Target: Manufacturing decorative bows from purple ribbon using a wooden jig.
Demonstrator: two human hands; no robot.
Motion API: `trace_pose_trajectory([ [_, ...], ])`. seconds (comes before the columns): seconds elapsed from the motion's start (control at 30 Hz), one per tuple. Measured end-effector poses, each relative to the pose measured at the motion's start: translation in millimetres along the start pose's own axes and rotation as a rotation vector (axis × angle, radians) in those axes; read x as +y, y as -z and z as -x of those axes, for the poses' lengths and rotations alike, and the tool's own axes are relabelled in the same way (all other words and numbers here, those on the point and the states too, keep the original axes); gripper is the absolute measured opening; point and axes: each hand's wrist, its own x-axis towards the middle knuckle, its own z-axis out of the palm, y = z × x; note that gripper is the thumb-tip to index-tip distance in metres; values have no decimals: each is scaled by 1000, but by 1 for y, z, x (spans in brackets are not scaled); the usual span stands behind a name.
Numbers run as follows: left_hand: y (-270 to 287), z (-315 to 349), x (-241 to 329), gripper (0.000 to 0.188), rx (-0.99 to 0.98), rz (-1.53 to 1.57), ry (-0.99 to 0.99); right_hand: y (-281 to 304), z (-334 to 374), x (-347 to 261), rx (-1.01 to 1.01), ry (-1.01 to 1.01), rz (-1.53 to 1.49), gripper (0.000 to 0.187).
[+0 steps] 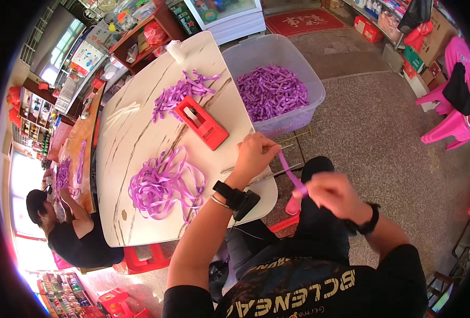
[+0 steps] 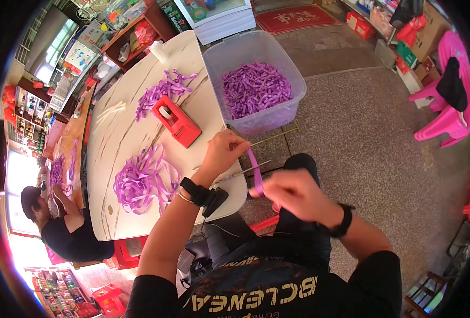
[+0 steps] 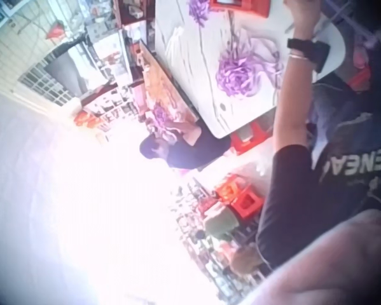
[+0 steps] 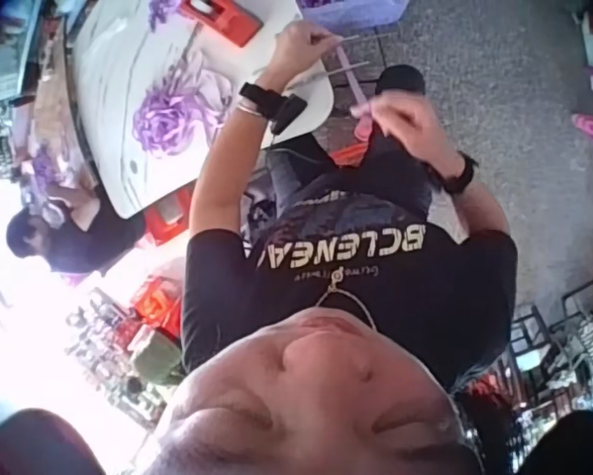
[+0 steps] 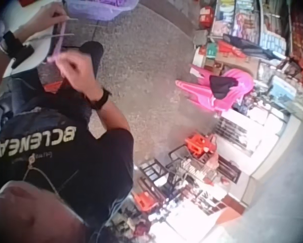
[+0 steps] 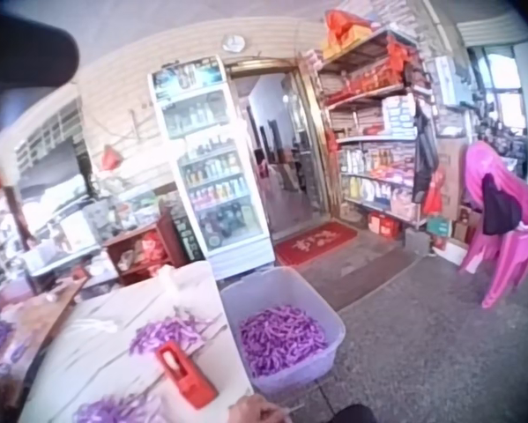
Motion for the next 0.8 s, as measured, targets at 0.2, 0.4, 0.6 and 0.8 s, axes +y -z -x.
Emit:
trace_pose_trajectory([
  [0.2,-4,-2,-3,17,188,219,70,26,-102,17,108,-116,-149,25],
  [0.4,-4,-1,-6,20,130,277,128,43,-143,68,10,-322,-356,27],
  [0.6,-2,-2,-5,20,122,287,103,42,-150,93,-15,-413,-375,27],
  [0.8,-3,-1,-6,15,115,292,88,39,-149,97,2,-442,-398,26],
])
